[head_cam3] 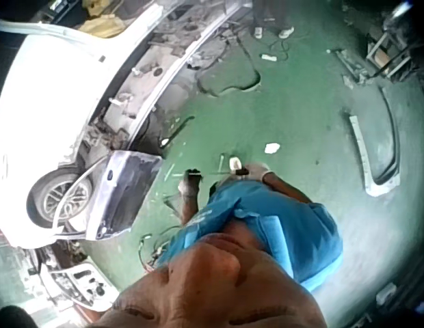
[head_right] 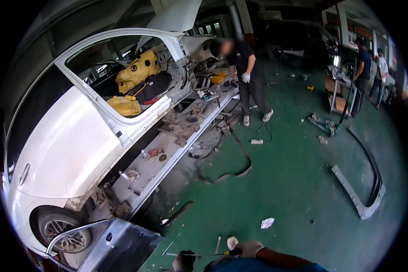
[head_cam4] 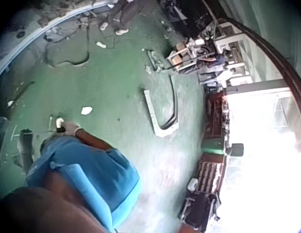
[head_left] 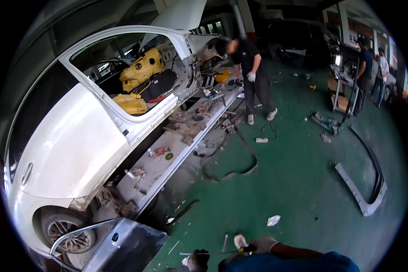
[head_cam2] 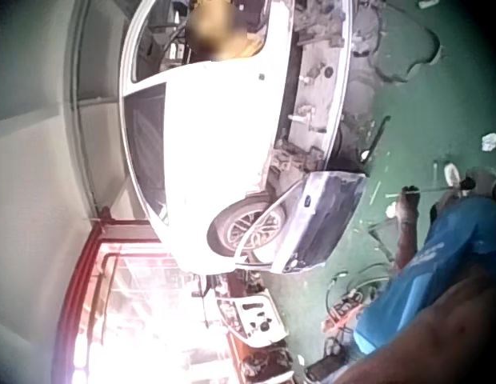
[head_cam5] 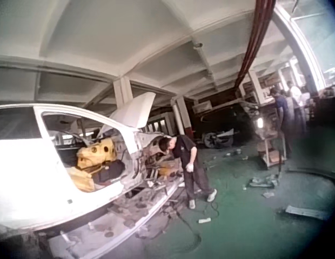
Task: The person uses an angle grinder to grind and smooth the metal frame of a white car's front section in a workshop. They then retrieve a screwdriver from a toolbox and use it to adjust a metal trim piece along the car's edge.
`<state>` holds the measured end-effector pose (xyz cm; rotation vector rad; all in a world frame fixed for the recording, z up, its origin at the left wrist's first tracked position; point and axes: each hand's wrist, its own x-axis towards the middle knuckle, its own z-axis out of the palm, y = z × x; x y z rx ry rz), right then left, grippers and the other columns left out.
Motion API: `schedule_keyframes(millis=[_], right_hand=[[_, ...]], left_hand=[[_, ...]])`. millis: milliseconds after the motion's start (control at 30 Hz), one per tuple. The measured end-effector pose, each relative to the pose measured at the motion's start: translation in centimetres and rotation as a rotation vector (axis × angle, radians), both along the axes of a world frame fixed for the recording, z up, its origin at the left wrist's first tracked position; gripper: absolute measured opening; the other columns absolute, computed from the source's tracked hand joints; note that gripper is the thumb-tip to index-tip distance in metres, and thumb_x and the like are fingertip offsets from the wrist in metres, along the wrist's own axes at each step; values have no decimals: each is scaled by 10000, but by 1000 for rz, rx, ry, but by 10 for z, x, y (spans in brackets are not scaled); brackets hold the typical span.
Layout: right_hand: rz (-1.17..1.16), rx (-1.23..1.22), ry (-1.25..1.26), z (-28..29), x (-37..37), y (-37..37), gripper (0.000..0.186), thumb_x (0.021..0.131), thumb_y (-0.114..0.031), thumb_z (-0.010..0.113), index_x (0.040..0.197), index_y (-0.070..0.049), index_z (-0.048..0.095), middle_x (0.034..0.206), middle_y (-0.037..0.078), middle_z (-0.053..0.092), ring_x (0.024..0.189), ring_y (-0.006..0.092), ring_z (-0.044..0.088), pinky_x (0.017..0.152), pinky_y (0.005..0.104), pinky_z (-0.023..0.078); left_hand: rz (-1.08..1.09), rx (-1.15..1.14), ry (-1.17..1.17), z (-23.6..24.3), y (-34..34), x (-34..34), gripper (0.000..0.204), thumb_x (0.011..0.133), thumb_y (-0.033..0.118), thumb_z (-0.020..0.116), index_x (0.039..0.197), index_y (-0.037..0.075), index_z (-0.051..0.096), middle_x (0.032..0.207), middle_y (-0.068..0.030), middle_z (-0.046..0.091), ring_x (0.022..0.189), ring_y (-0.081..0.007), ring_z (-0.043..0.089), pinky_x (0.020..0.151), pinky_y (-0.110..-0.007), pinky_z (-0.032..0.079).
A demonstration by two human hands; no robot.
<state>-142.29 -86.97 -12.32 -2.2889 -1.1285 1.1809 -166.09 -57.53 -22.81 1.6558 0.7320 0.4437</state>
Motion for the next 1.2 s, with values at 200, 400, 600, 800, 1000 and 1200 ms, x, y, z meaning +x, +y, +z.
schedule_keyframes(millis=[200, 400, 600, 800, 1000, 1200], right_hand=[[-431, -32, 148, 53, 194, 58, 741, 800, -663, 714, 1252, -76, 693, 1207, 202, 716, 1117, 305, 698, 971, 382, 521], [-665, 224, 4, -11, 372, 127, 561, 805, -459, 723, 1265, -140, 689, 1164, 180, 730, 1093, 347, 698, 950, 404, 536], [-560, 141, -24, 9, 586, 208, 495, 760, -424, 772, 1156, -128, 735, 1089, 154, 749, 1050, 325, 712, 916, 397, 549], [-261, 123, -52, 33, 787, 304, 497, 798, -380, 730, 1226, -128, 702, 1123, 146, 736, 1057, 340, 695, 922, 412, 545], [-158, 34, -200, 67, 944, 407, 452, 786, -390, 746, 1162, -139, 714, 1131, 133, 711, 1046, 334, 689, 912, 429, 546], [-300, 207, -285, 85, 1098, 483, 530, 713, -327, 832, 1176, -97, 713, 1095, 145, 729, 1002, 315, 709, 911, 390, 553]], left_hand=[[-302, -125, -163, 175, 91, 322, 234, 1005, 119, 618, 1179, -32, 582, 1076, -201, 706, 1013, -320, 714, 879, -483, 609], [-95, -694, -195, 180, 161, 554, 270, 1022, 169, 630, 1193, -36, 591, 1065, -195, 702, 995, -333, 712, 892, -509, 592], [-35, -652, -172, 164, 232, 733, 341, 1028, 221, 597, 1250, -37, 569, 1098, -206, 701, 989, -355, 709, 885, -503, 587], [173, -625, -216, 201, 311, 866, 301, 1028, 206, 566, 1221, -23, 606, 1046, -202, 713, 952, -317, 717, 833, -446, 601], [222, -704, -314, 181, 404, 992, 321, 1029, 258, 603, 1211, -6, 618, 1065, -187, 708, 975, -327, 711, 846, -455, 599], [98, -736, -394, 165, 507, 1155, 320, 1014, 264, 629, 1237, 36, 606, 1102, -151, 701, 1049, -341, 686, 935, -511, 562]])
